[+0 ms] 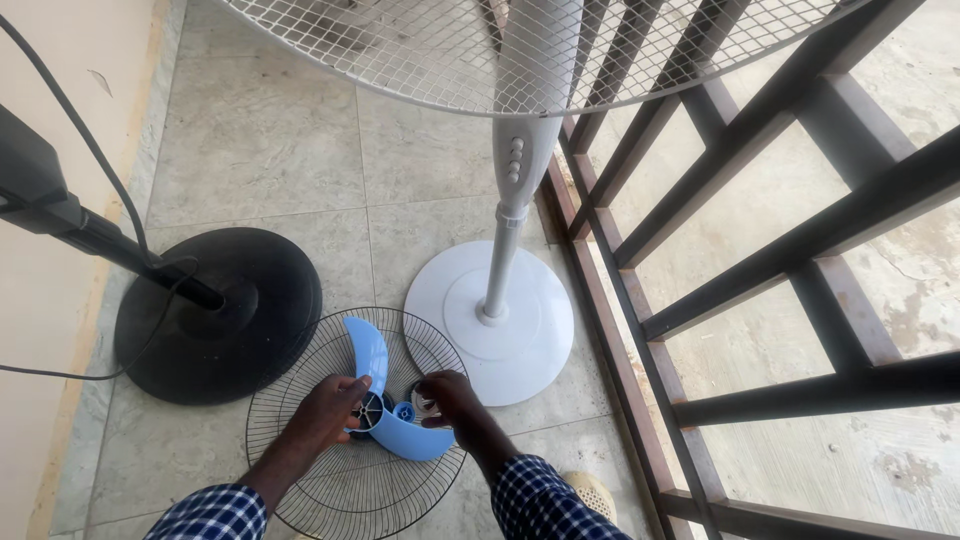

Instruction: The person disassembles a standing fan by removing the front grille, unscrewing the blade nut, detaching the fan blades, and then removing the motor housing from the stand. The components are placed on the floor.

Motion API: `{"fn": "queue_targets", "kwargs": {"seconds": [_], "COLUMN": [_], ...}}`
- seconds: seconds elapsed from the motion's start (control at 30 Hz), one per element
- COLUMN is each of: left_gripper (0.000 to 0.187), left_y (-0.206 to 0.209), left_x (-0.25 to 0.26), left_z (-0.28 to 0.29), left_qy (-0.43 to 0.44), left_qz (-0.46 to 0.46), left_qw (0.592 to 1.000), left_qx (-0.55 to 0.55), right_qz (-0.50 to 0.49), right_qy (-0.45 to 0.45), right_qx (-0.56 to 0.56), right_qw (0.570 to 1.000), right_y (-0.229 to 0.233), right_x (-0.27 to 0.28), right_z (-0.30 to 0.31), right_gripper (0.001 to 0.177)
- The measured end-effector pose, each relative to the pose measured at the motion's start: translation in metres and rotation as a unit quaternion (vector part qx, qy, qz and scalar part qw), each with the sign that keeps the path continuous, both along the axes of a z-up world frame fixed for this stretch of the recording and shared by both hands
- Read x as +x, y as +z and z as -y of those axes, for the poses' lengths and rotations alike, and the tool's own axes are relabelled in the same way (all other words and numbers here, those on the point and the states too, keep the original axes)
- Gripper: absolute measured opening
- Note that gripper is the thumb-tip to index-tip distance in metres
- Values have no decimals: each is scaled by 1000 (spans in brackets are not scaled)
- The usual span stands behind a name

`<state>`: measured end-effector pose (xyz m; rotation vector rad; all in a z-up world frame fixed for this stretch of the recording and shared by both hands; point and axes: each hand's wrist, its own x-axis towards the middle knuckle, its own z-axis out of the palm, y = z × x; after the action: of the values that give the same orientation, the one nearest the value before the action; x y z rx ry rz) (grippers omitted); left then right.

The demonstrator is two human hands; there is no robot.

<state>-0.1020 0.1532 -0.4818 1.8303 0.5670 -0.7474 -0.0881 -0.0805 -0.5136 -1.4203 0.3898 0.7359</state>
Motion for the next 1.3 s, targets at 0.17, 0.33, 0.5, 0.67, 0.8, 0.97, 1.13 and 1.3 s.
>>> {"fn": "queue_targets", "kwargs": {"seconds": [0.17,0.33,0.5,0.67,0.8,0.97,1.13,1.3], "left_gripper": [78,75,69,59,44,33,24,20], "left_y": [6,30,75,148,220,312,379,435], "left_x": [3,13,28,43,40,25,27,28], "left_z": [-7,-4,14,40,57,87,116,137], "left_qy": [7,32,71,117,121,141,118,67], "left_qz": [28,38,57,146,239,321,437,514], "left_qw": [1000,999,996,982,960,928,864,832], "left_qx": [4,22,-8,-33,-83,-126,-220,-199], "right_qz": [57,44,18,106,175,307,434,537], "right_qy": [4,13,-2,7,76,115,47,-14], "right_qx": [51,55,61,124,40,-10,-81,-30], "right_qw": [997,997,998,987,981,945,896,843], "right_y": [-10,19,62,145,243,370,471,539], "right_x": [0,5,22,48,73,68,42,26], "right_z": [-5,-8,-15,-8,-2,19,36,57], "right_gripper": [49,49,47,47,41,35,30,30]}}
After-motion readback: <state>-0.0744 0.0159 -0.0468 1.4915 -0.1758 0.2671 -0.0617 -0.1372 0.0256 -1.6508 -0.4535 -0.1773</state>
